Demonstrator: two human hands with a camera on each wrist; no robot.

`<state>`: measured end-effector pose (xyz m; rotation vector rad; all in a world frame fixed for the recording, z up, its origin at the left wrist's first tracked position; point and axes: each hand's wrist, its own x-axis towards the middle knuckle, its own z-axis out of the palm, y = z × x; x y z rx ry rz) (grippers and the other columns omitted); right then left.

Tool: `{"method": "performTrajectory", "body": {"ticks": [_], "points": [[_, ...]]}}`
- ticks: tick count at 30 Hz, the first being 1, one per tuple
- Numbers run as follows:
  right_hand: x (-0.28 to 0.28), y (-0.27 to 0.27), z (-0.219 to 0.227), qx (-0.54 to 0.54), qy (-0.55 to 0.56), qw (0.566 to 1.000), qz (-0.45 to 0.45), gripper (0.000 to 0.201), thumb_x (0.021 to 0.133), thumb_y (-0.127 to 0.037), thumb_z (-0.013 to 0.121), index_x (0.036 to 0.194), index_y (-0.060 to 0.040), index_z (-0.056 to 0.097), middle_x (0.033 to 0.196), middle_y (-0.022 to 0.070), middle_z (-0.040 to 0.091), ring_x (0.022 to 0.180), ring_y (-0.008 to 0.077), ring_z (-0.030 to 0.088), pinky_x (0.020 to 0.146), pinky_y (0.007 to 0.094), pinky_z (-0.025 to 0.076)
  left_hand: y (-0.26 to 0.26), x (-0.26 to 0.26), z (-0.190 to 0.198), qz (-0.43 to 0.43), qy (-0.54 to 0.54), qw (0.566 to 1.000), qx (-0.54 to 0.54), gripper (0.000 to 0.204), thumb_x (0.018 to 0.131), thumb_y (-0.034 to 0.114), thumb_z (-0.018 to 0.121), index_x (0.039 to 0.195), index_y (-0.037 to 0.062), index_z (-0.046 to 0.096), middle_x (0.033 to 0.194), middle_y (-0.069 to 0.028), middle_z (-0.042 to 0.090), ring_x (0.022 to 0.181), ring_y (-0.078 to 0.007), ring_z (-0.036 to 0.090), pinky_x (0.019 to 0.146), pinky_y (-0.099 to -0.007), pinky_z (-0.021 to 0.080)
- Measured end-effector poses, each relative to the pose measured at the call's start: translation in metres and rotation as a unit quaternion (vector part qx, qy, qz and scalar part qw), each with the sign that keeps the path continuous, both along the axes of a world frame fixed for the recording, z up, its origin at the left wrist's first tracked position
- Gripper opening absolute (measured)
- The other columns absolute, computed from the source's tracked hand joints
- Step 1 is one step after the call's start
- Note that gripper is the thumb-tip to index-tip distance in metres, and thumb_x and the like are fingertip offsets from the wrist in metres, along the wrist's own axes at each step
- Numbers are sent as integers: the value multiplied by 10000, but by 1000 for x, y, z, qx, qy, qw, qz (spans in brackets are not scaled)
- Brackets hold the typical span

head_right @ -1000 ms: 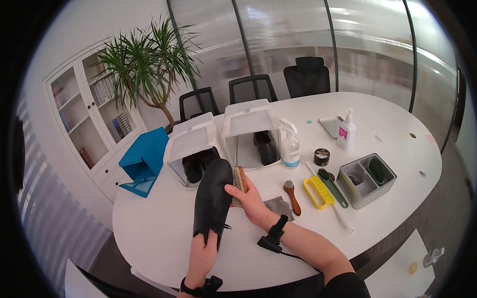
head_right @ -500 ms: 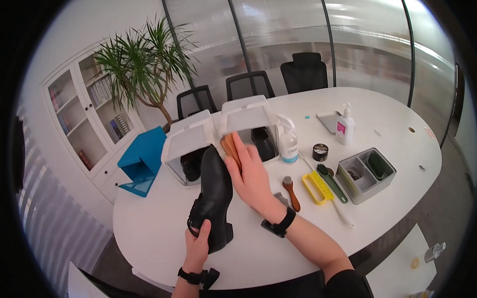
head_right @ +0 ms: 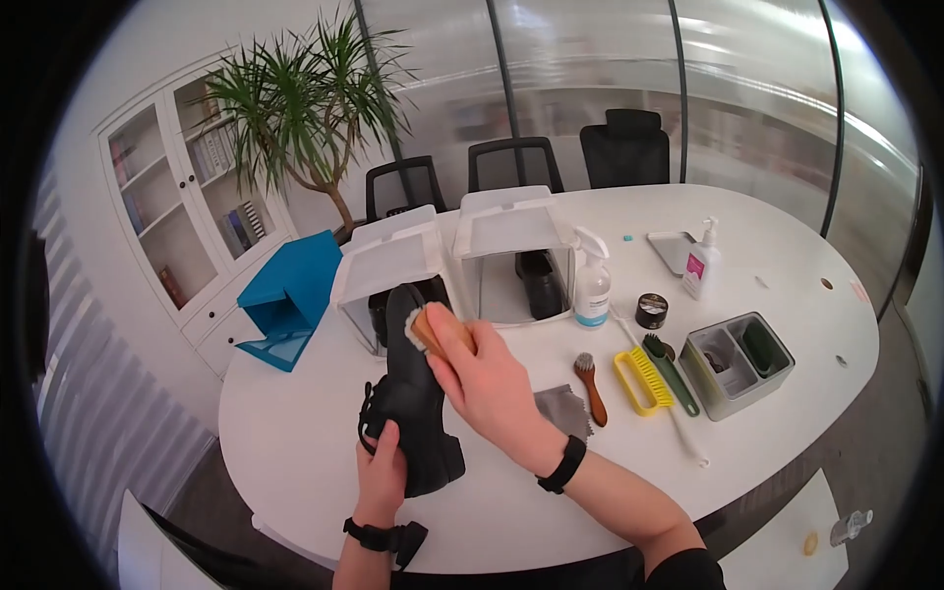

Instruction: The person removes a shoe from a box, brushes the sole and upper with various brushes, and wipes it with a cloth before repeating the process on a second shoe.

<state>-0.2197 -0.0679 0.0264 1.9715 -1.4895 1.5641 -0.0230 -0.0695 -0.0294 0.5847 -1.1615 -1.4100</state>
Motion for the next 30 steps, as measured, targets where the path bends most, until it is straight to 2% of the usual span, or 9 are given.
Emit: {"method": "performTrajectory", "body": {"ticks": [2, 6, 11, 12, 18, 22, 24, 27, 30], "points": [[11, -1, -14, 12, 37, 999, 22, 612, 969, -195, 713, 1541, -157, 499, 1097, 149, 594, 902, 335, 640, 749, 401, 569, -8, 7, -2, -9, 72, 996, 61, 424, 1076, 160, 595, 1455, -18, 530, 1415, -111, 622, 1291, -216, 595, 1106, -377, 473], [20, 4, -39, 47, 59, 996, 45, 597, 975, -201, 704, 1534, -154, 503, 1082, 151, 591, 900, 336, 639, 751, 406, 570, -16, 10, 1, 8, 93, 991, 92, 443, 1084, 209, 588, 1457, -21, 519, 1432, -119, 607, 1312, -231, 582, 1118, -384, 466], [22, 15, -59, 186, 112, 968, 123, 567, 997, -251, 670, 1532, -160, 506, 1064, 154, 602, 910, 332, 662, 762, 409, 578, -41, 26, -22, 1, 136, 980, 144, 522, 1105, 334, 538, 1488, -16, 480, 1505, -117, 550, 1374, -227, 528, 1174, -377, 398], [22, 13, -59, 159, 138, 971, 117, 561, 995, -266, 669, 1527, -177, 514, 1044, 150, 607, 890, 329, 673, 755, 409, 580, -40, 27, -22, -8, 130, 979, 159, 544, 1111, 374, 514, 1502, -1, 468, 1525, -105, 535, 1396, -226, 508, 1186, -375, 379], [16, 31, -4, 263, 279, 912, 145, 510, 962, -261, 698, 1456, -193, 594, 976, 110, 604, 883, 298, 686, 696, 398, 580, -49, 35, -35, -63, 193, 955, 218, 566, 1105, 410, 515, 1515, 23, 461, 1528, -100, 537, 1388, -237, 515, 1186, -378, 378], [26, 34, 0, 263, 307, 906, 129, 492, 952, -275, 707, 1430, -198, 619, 953, 93, 599, 867, 279, 685, 664, 389, 575, -44, 32, -28, -26, 170, 960, 222, 548, 1097, 396, 540, 1498, 27, 484, 1495, -104, 569, 1376, -236, 527, 1186, -376, 380], [36, 22, -17, 152, 285, 941, 95, 503, 953, -293, 709, 1438, -203, 609, 971, 102, 599, 850, 274, 683, 648, 385, 573, -46, 31, -31, -14, 167, 964, 207, 538, 1094, 384, 550, 1490, 24, 491, 1486, -105, 576, 1370, -230, 532, 1182, -373, 385], [46, -6, -30, 85, 268, 960, 6, 509, 959, -302, 706, 1446, -204, 598, 997, 108, 600, 840, 281, 677, 638, 388, 575, -42, 26, -27, -20, 190, 962, 196, 506, 1089, 331, 573, 1469, 5, 502, 1453, -110, 597, 1349, -230, 552, 1159, -387, 421], [40, -50, -28, 70, 221, 973, -11, 508, 969, -293, 697, 1457, -204, 585, 1021, 114, 597, 835, 297, 681, 645, 404, 580, -38, 27, -25, -45, 176, 965, 189, 502, 1089, 322, 576, 1474, 8, 496, 1459, -106, 592, 1349, -227, 550, 1155, -400, 427]]}}
